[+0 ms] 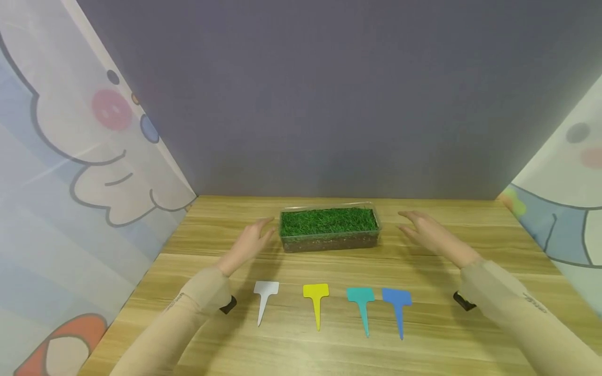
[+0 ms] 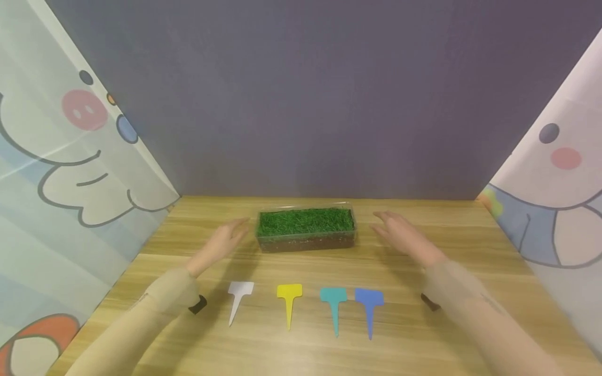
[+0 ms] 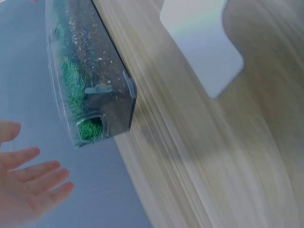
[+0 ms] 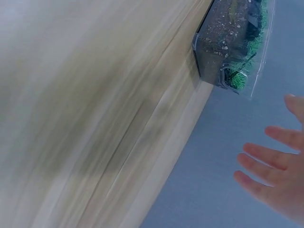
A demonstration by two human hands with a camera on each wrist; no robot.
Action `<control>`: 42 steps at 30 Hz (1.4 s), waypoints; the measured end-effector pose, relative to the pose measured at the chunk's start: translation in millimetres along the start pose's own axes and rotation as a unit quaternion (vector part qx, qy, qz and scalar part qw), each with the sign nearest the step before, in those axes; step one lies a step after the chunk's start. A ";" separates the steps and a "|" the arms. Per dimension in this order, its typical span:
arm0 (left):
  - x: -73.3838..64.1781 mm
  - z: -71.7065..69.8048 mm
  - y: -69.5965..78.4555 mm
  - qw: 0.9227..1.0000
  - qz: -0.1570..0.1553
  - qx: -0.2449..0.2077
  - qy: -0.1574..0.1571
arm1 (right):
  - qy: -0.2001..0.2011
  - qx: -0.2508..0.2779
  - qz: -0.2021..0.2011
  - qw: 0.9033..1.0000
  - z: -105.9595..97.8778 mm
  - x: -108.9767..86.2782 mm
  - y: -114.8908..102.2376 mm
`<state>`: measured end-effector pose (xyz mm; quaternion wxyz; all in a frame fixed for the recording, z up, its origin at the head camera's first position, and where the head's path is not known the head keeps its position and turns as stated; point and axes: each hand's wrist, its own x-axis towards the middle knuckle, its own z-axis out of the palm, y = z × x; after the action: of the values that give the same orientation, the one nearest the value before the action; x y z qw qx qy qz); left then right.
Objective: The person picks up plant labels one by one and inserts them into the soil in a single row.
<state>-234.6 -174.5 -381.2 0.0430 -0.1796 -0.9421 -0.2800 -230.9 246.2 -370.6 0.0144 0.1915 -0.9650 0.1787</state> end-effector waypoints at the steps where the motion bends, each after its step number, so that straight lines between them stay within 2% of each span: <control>1: 2.3 0.3 1.1 1.000 -0.005 -0.004 0.003 | -0.001 0.004 0.003 1.000 0.0 3.2 -0.9; 9: 20.3 4.8 0.3 0.997 -0.049 -0.053 0.024 | -0.020 0.043 0.023 0.999 0.4 26.5 -10.4; 16: 32.5 8.0 1.8 0.991 -0.100 -0.082 0.020 | 0.003 0.104 0.026 0.994 9.7 41.8 -8.7; 19: 35.4 9.6 2.4 0.990 -0.114 -0.085 0.021 | -0.002 0.162 0.034 0.986 14.3 45.4 -8.5; 22: 37.1 11.9 2.0 0.987 -0.129 -0.096 0.026 | -0.012 0.236 0.048 0.970 18.5 46.8 -11.4; 25: 38.5 15.0 1.4 0.978 -0.147 -0.143 0.029 | -0.020 0.304 0.066 0.950 22.2 47.3 -15.7; 30: 40.1 19.0 1.1 0.957 -0.175 -0.231 0.029 | -0.013 0.350 0.097 0.932 26.8 48.5 -21.5; 33: 40.7 20.6 1.2 0.948 -0.185 -0.255 0.032 | -0.003 0.359 0.112 0.926 28.8 49.6 -23.3; 38: 40.1 22.3 0.6 0.938 -0.202 -0.280 0.036 | -0.002 0.360 0.128 0.924 31.8 51.1 -22.8; 42: 40.5 22.7 -0.2 0.925 -0.220 -0.306 0.036 | -0.005 0.369 0.134 0.920 31.8 50.0 -22.8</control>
<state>-272.0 -149.6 -393.0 -0.0430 0.0383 -0.8239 -0.5638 -267.4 197.2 -387.9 -0.0863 0.0529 -0.8473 0.5214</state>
